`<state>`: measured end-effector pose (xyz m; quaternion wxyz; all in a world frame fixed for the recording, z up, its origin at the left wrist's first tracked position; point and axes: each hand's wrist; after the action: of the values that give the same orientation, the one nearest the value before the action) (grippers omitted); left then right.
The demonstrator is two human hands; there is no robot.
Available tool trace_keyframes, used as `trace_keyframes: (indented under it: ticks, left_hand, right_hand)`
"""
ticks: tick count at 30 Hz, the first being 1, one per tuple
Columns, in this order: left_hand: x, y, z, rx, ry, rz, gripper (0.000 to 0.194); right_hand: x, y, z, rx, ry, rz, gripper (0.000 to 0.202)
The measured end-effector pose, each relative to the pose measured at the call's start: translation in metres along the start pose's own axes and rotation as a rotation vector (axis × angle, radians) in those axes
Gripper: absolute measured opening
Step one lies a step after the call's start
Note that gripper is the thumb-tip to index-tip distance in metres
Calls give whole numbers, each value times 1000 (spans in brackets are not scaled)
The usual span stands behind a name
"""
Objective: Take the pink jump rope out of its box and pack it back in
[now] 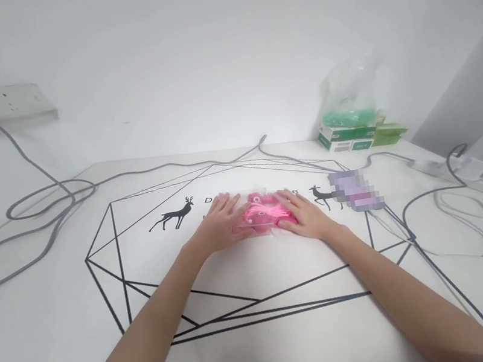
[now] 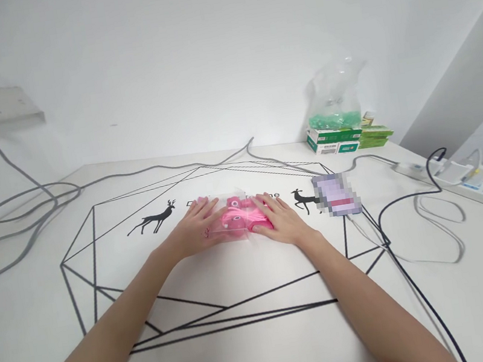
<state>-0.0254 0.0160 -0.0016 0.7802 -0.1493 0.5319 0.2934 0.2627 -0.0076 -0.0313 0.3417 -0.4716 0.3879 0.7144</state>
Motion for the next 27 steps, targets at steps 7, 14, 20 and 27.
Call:
trace_keyframes:
  ticks: [7,14,20,27]
  left_hand:
    - [2,1,1,57,-91,-1,64]
    - [2,-1,2,24,-72,-27,64]
    - [3,0,1,17,-64,-46,70]
    - [4,4,0,26,-49,-70,69]
  right_hand:
    - [-2,2,-3,8,13,5,78]
    - [6,0,-1,-42,14,110,84]
    - [6,8,5,-17,77,202,81]
    - [0,3,4,25,65,126,71]
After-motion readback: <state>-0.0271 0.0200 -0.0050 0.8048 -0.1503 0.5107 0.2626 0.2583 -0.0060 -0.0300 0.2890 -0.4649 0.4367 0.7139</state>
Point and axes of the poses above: each hand's wrist, its own z-axis towards the middle knuckle, its own x-axis out of the palm, y = z × x, and after that the axes turned 3 degrees about x, right-handed
